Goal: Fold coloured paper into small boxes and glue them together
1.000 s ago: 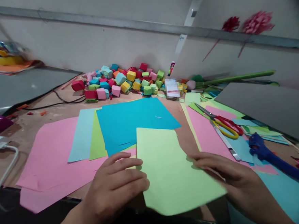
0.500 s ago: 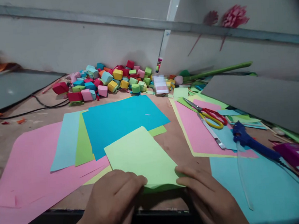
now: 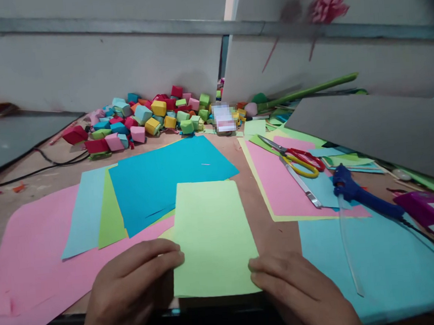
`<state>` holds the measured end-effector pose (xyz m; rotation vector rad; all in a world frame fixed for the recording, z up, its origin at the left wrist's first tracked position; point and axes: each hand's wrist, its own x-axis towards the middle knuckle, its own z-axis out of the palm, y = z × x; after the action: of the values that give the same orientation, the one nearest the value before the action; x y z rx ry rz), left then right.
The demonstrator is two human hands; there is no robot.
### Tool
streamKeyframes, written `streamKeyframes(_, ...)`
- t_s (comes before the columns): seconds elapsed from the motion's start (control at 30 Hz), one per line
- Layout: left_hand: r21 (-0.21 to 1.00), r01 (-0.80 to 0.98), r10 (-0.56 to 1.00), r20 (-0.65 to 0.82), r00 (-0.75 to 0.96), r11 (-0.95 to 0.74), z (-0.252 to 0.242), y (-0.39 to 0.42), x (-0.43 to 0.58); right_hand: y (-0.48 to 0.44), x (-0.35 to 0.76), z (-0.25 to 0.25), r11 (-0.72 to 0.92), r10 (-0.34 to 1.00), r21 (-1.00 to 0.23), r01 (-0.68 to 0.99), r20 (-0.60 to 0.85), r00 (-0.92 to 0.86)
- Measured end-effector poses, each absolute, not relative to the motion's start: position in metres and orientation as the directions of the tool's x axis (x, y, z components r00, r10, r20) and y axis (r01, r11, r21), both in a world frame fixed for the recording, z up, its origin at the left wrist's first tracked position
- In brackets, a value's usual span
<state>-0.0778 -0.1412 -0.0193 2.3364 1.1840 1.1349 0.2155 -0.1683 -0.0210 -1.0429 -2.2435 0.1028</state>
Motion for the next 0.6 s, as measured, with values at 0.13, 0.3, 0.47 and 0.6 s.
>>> streamKeyframes(0.13, 0.501, 0.594, 0.762, 0.548, 0.344, -0.629, -0.02, -0.142, -0.073, -0.17, 0.21, -0.028, 0.661, 0.689, -0.242, 0.711, 0.571, -0.446)
streamKeyframes(0.3, 0.434, 0.583, 0.705, 0.594, 0.388, -0.687, -0.008, -0.14, -0.062, -0.168, 0.199, -0.028, 0.68, 0.679, -0.185, 0.71, 0.524, -0.514)
streamKeyframes(0.47, 0.51, 0.622, 0.785, 0.536, 0.31, -0.594, -0.005, -0.141, -0.067, -0.168, 0.192, -0.024, 0.69, 0.683, -0.216, 0.691, 0.512, -0.521)
streamKeyframes(0.6, 0.626, 0.602, 0.865, 0.421, 0.274, -0.496, -0.005, -0.144, -0.075, -0.166, 0.182, -0.03, 0.704, 0.655, -0.237, 0.669, 0.58, -0.484)
